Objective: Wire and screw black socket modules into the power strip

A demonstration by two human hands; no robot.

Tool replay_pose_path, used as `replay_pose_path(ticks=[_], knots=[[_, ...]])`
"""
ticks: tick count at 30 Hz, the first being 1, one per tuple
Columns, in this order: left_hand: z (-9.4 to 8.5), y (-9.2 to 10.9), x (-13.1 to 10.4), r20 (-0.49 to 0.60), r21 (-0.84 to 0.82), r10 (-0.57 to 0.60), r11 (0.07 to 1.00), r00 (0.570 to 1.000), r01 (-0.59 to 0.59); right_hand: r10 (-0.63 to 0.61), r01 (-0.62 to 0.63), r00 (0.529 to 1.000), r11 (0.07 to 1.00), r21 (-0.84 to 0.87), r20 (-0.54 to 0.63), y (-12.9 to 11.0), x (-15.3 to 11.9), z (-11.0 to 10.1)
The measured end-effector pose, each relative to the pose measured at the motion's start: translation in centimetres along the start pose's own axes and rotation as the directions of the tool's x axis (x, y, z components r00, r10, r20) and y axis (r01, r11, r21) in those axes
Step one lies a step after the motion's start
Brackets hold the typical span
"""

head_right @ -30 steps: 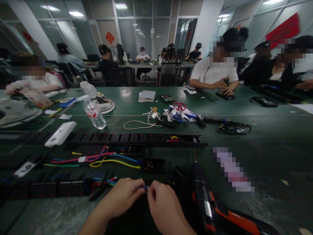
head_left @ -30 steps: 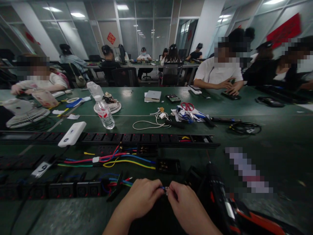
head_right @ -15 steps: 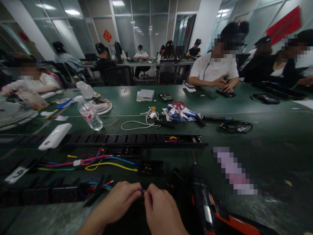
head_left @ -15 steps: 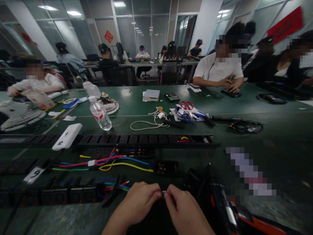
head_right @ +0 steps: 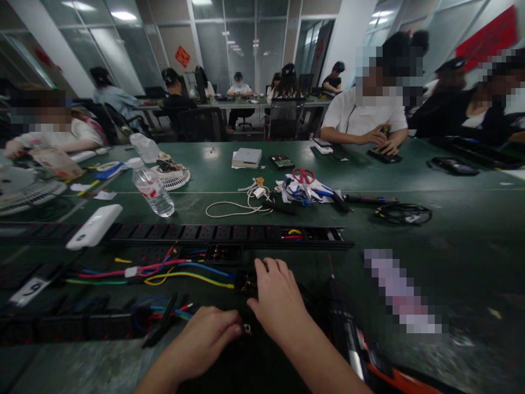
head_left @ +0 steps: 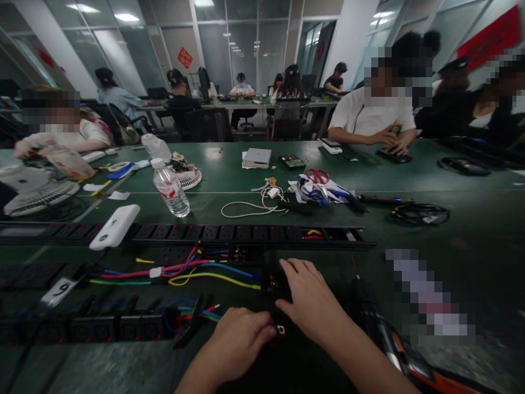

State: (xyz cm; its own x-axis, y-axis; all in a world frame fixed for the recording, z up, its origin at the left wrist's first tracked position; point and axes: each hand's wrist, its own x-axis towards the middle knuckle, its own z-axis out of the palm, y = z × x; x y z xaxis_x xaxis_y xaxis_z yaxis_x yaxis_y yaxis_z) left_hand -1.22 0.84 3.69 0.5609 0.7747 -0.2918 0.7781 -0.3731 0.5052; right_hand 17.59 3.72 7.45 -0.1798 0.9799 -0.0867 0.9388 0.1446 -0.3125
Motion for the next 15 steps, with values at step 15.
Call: replay_pose_path(ticks=[15], knots=[[0.4, -0.3, 0.0, -0.023, -0.008, 0.031, 0.999, 0.999, -0.031, -0.014, 0.014, 1.0, 0.999, 0.035, -0.013, -0.2, 0.2, 1.4]])
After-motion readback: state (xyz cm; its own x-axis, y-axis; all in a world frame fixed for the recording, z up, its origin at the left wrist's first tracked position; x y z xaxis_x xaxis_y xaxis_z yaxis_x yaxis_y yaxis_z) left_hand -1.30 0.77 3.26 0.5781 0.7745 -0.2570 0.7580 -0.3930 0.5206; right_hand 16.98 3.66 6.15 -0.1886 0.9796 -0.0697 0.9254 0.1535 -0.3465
